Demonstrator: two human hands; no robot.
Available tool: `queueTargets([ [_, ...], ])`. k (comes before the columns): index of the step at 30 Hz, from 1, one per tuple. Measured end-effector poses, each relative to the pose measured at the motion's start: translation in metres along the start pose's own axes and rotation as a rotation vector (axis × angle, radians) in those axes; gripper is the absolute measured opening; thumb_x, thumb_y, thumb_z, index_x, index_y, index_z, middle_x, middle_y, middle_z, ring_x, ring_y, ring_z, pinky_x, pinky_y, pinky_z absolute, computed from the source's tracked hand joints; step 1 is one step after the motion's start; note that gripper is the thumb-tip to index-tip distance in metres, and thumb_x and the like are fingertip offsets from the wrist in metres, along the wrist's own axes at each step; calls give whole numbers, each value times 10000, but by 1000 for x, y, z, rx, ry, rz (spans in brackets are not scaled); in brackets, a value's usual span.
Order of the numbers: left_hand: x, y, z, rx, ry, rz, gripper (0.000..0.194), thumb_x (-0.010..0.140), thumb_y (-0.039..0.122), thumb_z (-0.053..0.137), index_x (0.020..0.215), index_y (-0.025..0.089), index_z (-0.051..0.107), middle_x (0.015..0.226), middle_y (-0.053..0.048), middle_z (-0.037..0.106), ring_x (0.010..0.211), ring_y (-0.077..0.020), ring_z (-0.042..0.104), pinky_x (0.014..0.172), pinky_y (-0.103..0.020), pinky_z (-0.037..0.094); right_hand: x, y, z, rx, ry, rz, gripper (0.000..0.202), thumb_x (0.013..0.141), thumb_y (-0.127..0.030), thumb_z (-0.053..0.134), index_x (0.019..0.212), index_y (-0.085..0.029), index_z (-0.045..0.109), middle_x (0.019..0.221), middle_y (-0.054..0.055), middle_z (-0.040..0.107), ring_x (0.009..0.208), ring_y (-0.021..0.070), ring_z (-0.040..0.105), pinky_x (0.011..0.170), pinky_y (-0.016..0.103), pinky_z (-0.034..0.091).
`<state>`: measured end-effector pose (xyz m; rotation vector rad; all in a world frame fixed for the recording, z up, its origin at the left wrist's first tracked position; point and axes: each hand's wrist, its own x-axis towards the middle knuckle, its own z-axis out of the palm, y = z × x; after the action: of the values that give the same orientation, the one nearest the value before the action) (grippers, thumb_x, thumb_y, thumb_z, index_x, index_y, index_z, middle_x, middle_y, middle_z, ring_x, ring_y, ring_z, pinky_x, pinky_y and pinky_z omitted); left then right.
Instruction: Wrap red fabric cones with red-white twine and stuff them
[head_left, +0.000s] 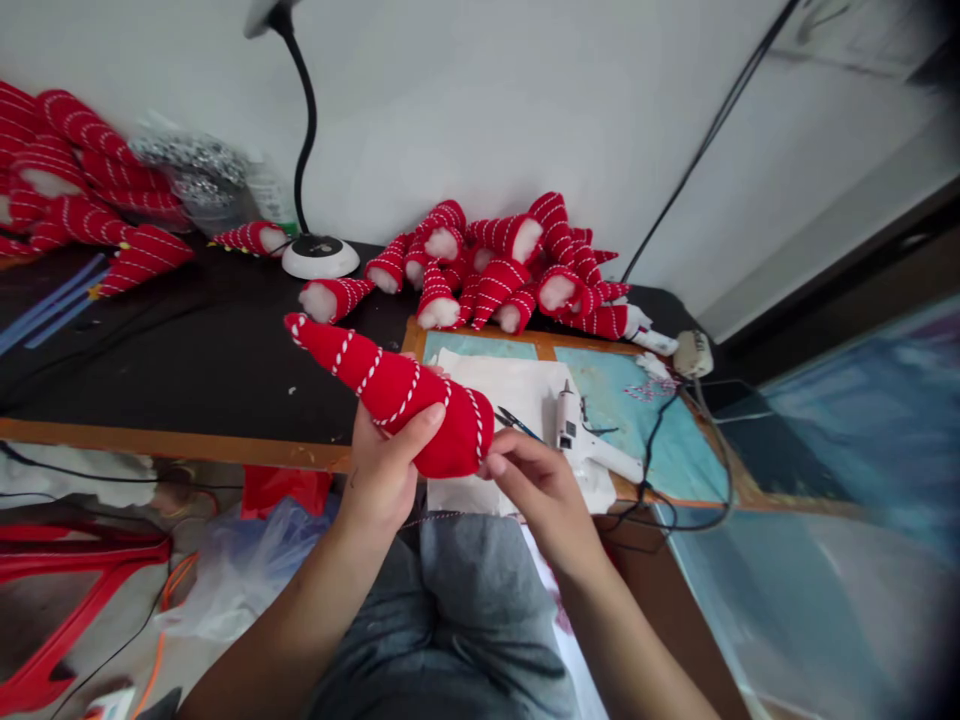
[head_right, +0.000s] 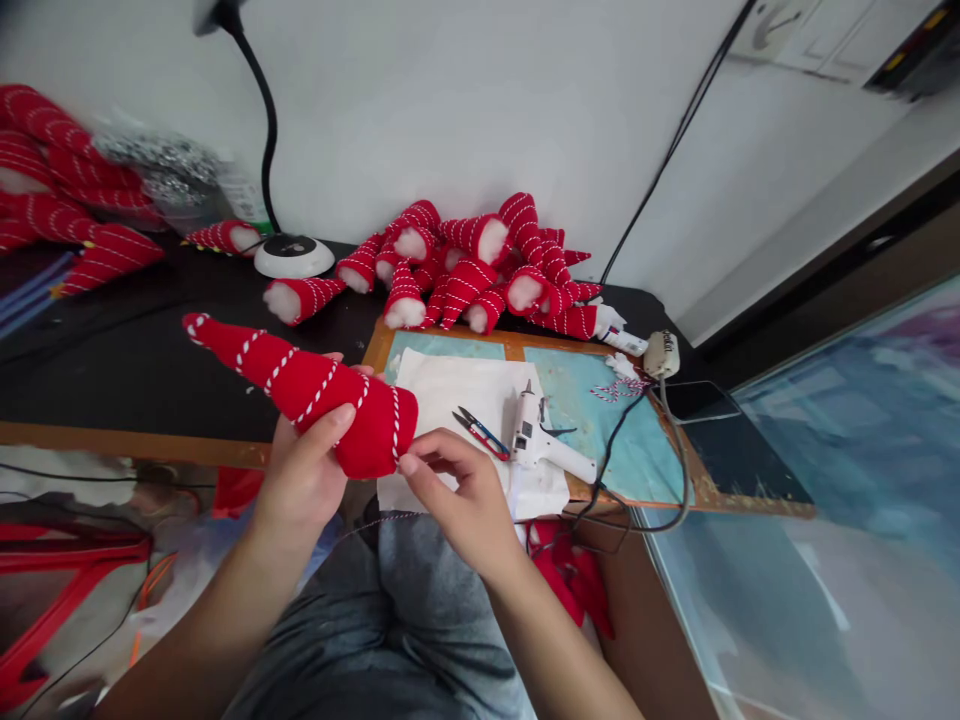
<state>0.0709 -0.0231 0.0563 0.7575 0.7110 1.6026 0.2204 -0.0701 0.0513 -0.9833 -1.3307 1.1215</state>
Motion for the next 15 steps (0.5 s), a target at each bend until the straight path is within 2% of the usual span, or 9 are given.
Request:
queueTargets([
  [4,-2,-2,3,-6,37,70,625,637,311,955,1167,227,635,1088,-49,744,1032,-245,724,906,-373,633,3,7,7,161,-6,54,232,905,-417,783,834,-207,712,800,-25,676,729,80,582,703,165,466],
  [9,-3,-3,1,19,44,64,622,656,331,942,1180,239,620,1109,-53,732,1063,-266,718,919,-393,621,5,14,9,267,-2,99,248,812,-398,885,822,-210,724,793,-33,677,724,71,584,708,157,466],
  [15,-1,-1,-4,24,87,55,622,653,312,936,1184,234,622,1111,-46,728,1066,-263,707,953,-401,598,4,21,4,310,-41,64,351,698,-412,969,901,-235,745,768,-43,666,696,70,593,666,147,473],
])
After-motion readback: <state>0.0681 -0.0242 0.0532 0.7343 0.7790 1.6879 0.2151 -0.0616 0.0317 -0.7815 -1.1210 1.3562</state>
